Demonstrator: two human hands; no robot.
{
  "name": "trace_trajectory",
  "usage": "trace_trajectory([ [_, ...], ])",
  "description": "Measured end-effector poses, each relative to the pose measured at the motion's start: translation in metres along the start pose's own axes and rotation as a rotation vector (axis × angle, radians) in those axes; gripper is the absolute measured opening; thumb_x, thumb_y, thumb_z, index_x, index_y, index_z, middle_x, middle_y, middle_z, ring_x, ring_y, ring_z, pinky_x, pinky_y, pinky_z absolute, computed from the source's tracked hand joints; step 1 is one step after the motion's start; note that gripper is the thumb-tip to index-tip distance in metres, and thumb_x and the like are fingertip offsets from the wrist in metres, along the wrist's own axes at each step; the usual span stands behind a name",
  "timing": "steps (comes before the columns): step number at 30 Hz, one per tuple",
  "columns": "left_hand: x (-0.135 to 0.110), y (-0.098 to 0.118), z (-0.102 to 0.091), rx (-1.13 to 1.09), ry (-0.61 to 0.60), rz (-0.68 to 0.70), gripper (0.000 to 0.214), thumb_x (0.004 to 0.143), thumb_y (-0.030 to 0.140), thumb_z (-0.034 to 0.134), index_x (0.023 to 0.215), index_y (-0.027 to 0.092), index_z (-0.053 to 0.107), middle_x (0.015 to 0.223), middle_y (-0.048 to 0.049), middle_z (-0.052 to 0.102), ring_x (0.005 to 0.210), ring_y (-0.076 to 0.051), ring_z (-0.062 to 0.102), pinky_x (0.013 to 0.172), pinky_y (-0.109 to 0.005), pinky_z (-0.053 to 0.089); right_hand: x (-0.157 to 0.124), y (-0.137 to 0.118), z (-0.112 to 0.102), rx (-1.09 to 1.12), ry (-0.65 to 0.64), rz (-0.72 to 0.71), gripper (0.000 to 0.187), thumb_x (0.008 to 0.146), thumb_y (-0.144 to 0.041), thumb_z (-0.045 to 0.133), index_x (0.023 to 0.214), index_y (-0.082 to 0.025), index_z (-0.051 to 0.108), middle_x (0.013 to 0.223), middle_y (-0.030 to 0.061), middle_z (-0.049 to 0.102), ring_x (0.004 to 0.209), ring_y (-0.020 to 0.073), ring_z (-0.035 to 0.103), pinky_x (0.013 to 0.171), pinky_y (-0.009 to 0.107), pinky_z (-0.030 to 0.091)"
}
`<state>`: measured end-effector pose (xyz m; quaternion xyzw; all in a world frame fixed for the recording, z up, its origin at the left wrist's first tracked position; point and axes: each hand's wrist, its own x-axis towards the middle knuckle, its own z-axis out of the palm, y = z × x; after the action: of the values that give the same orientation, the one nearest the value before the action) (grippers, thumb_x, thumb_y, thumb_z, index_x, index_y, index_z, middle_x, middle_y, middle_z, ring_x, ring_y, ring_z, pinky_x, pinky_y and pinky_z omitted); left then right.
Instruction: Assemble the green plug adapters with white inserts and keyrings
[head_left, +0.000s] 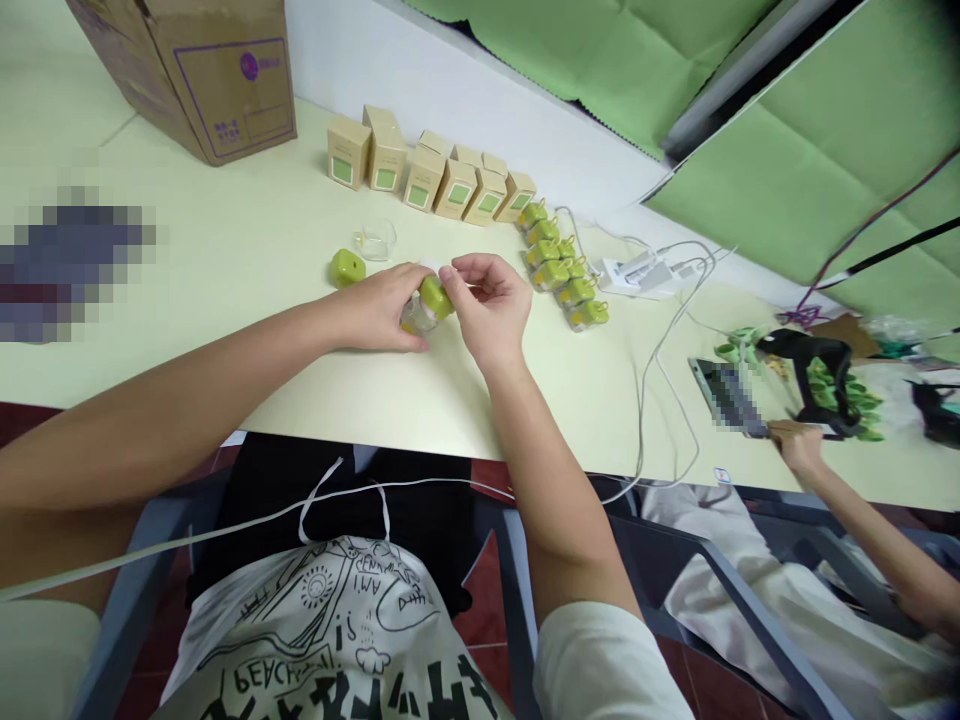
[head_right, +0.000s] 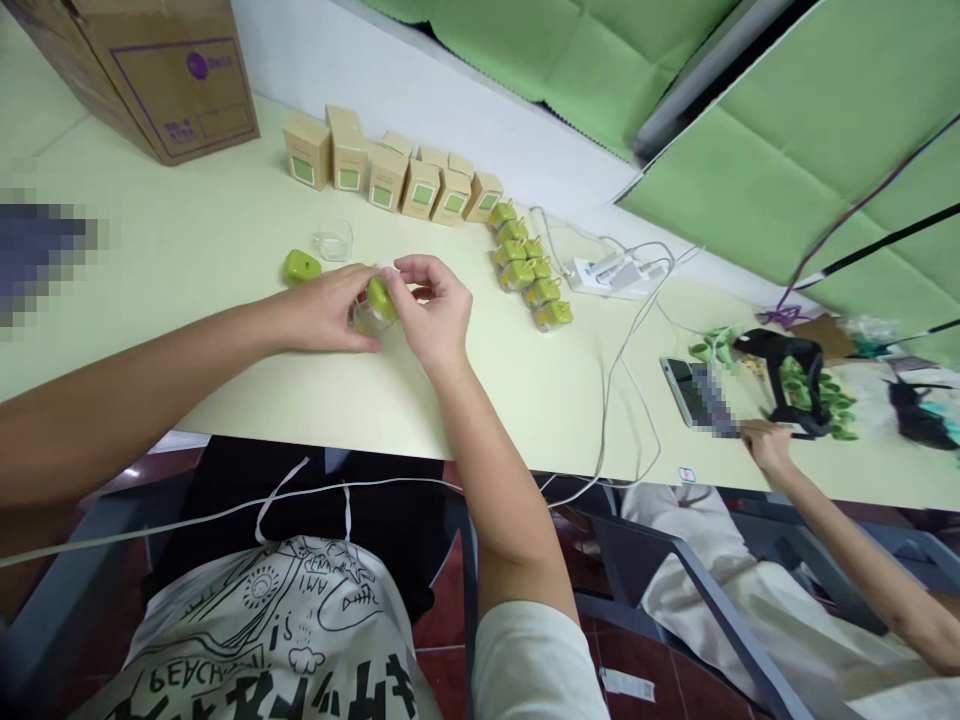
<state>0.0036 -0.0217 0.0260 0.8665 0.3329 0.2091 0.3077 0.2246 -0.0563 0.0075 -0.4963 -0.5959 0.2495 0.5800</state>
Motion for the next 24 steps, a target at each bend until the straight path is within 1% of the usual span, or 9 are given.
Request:
trace_trajectory([
  [3, 0.0009, 0.0042, 0.0013, -0.078, -0.018, -0.05, 0.086, 0.077, 0.044, 0.097, 0.154, 0.023, 0.066, 0.145, -0.0147, 0.079, 0.127, -0.036, 0.08, 0.111, -0.048, 0.064, 0.0014, 0.009, 0.0015, -0.016, -0.047, -0.079, 0.066, 0.094, -0.092, 0.091, 0.109, -0.029, 0.085, 0.101, 0.0046, 0.087, 0.096, 0.0248, 0.087, 0.083, 0.041, 0.071],
  [5, 0.0002, 0.0061, 0.0006, -0.095, -0.035, -0.082, 0.088, 0.076, 0.044, 0.098, 0.156, 0.024, 0.065, 0.136, -0.0125, 0.081, 0.118, -0.034, 0.081, 0.104, -0.046, 0.063, 0.0012, 0.0104, 0.0017, -0.026, -0.069, -0.101, 0.063, 0.098, -0.09, 0.089, 0.111, -0.028, 0.085, 0.102, 0.0048, 0.088, 0.097, 0.0247, 0.088, 0.083, 0.041, 0.071],
  [7, -0.0006, 0.0071, -0.0002, -0.092, -0.05, -0.107, 0.089, 0.076, 0.044, 0.098, 0.157, 0.025, 0.064, 0.128, -0.0107, 0.082, 0.113, -0.034, 0.082, 0.099, -0.044, 0.062, 0.0001, 0.009, 0.0017, -0.033, -0.087, -0.111, 0.06, 0.1, -0.087, 0.089, 0.111, -0.028, 0.085, 0.102, 0.0049, 0.089, 0.097, 0.0245, 0.088, 0.084, 0.041, 0.072],
  [10, -0.0009, 0.0069, -0.0002, -0.077, -0.064, -0.121, 0.089, 0.077, 0.045, 0.095, 0.158, 0.023, 0.065, 0.125, -0.0113, 0.083, 0.111, -0.035, 0.082, 0.096, -0.044, 0.06, -0.0019, 0.0049, 0.0017, -0.04, -0.126, -0.131, 0.057, 0.103, -0.084, 0.087, 0.111, -0.028, 0.086, 0.105, 0.0055, 0.09, 0.097, 0.0243, 0.087, 0.087, 0.042, 0.072],
  [16, 0.0, 0.0037, 0.0029, -0.049, -0.052, -0.079, 0.083, 0.079, 0.046, 0.088, 0.155, 0.019, 0.069, 0.133, -0.0146, 0.085, 0.112, -0.034, 0.082, 0.092, -0.042, 0.058, -0.0031, 0.0022, 0.0018, -0.093, -0.152, -0.14, 0.05, 0.106, -0.077, 0.082, 0.111, -0.027, 0.085, 0.108, 0.0059, 0.091, 0.1, 0.0243, 0.086, 0.092, 0.043, 0.072],
  [21, -0.0002, 0.0034, 0.0024, -0.054, -0.039, -0.08, 0.078, 0.079, 0.045, 0.088, 0.151, 0.019, 0.072, 0.116, -0.0102, 0.084, 0.102, -0.031, 0.08, 0.087, -0.04, 0.056, -0.0035, 0.0049, 0.0034, -0.052, -0.162, -0.164, 0.045, 0.107, -0.072, 0.083, 0.11, -0.027, 0.084, 0.106, 0.0058, 0.09, 0.098, 0.0241, 0.086, 0.091, 0.043, 0.072],
  [24, -0.0007, 0.0037, 0.0015, -0.047, -0.017, -0.078, 0.069, 0.08, 0.046, 0.088, 0.143, 0.02, 0.074, 0.112, -0.0083, 0.083, 0.1, -0.03, 0.079, 0.086, -0.039, 0.056, -0.0034, 0.0067, 0.0042, -0.043, -0.136, -0.154, 0.044, 0.106, -0.071, 0.084, 0.109, -0.027, 0.084, 0.107, 0.0059, 0.091, 0.097, 0.0242, 0.086, 0.091, 0.043, 0.073],
])
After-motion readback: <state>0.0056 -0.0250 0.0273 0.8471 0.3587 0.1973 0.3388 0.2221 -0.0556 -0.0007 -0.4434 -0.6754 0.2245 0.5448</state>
